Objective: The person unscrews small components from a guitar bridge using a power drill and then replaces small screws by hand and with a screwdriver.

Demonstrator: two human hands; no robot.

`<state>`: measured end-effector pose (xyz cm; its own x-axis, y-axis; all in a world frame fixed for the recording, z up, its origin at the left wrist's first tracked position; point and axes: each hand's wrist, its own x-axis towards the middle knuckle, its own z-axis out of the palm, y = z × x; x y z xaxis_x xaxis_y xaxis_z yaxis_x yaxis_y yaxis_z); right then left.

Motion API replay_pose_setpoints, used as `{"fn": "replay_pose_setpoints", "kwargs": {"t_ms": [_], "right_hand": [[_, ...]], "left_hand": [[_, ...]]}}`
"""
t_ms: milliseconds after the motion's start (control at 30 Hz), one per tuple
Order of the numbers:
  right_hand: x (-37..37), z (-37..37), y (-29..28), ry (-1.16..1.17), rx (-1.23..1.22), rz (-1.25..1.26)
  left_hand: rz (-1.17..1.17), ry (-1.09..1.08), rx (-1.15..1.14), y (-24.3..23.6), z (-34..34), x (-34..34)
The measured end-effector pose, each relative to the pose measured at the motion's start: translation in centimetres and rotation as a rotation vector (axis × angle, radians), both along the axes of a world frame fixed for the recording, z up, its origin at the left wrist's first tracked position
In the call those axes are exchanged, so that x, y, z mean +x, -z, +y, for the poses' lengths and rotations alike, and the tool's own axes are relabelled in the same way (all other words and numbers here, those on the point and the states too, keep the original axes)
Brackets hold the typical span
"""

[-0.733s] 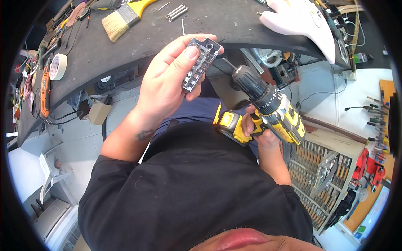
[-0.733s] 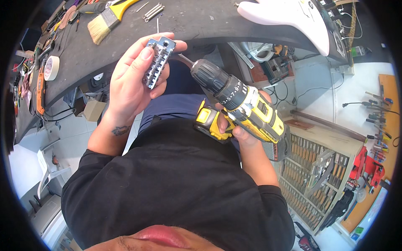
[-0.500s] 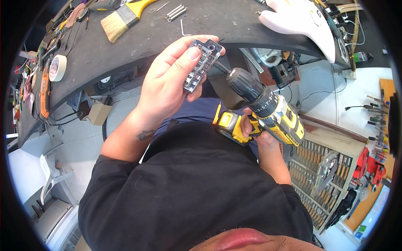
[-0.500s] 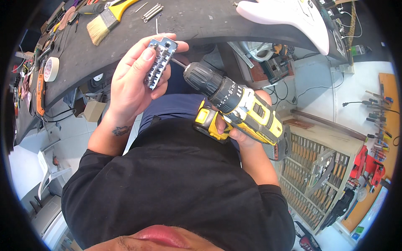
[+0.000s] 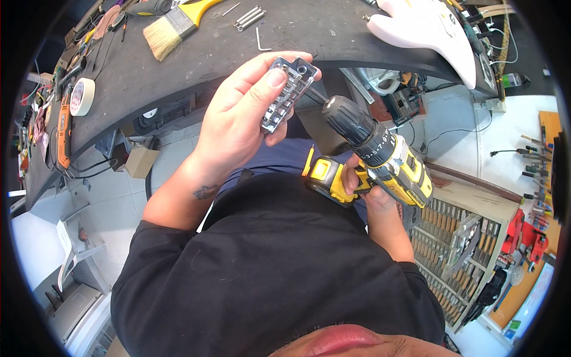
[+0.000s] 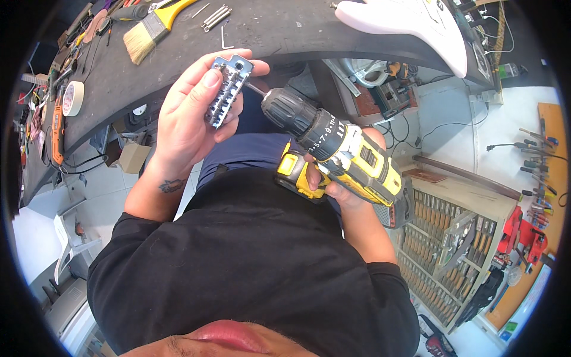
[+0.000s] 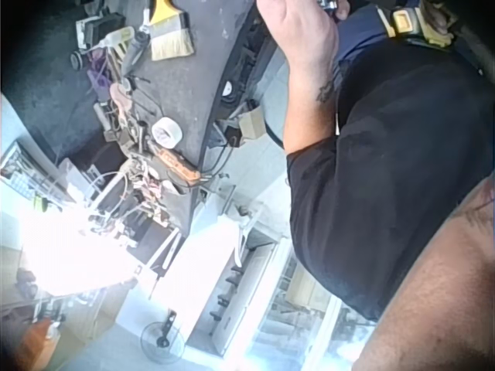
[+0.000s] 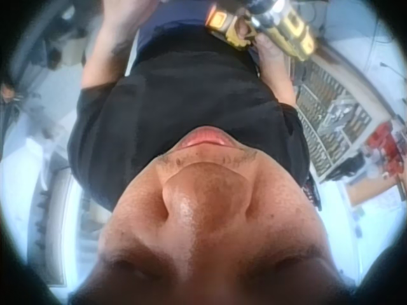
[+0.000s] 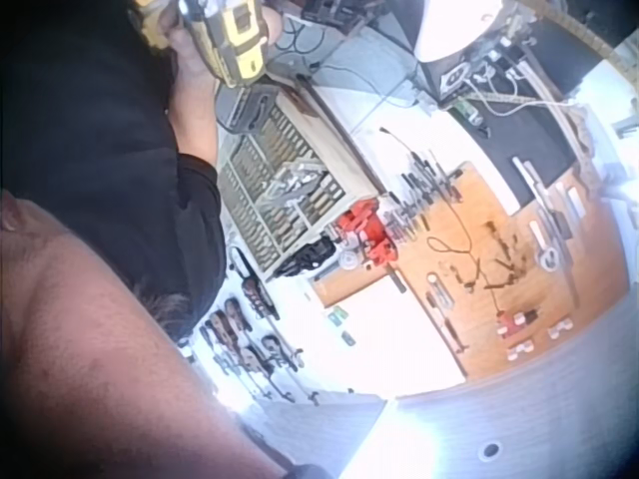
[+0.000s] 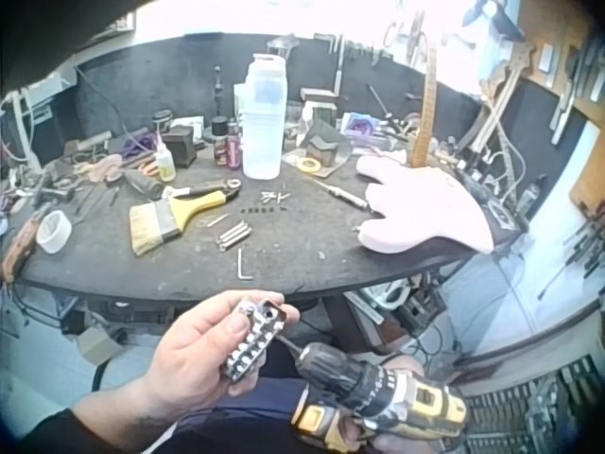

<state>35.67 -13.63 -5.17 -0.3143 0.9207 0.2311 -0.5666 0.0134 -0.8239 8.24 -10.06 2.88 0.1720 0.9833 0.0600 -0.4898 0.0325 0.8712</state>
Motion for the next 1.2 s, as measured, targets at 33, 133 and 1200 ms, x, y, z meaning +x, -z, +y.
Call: {"fn": "replay_pose_setpoints", "kwargs": {"t_ms": [33,133,1200], "right_hand": [[0.2,-0.1,0.3,0.003,-0.006,-0.010],[0.2,0.0,0.3,-0.006,-0.016,-0.004],[0.0,0.3,-0.2,-0.052,-0.004,0.018]], "left_hand": [[0.000,0.001,0.000,0.0,0.0,0.0],[0.009,0.004,0.016,0.1,0.0,0.1],[0.025,-0.046,0.003,0.0,0.1,0.2]]}}
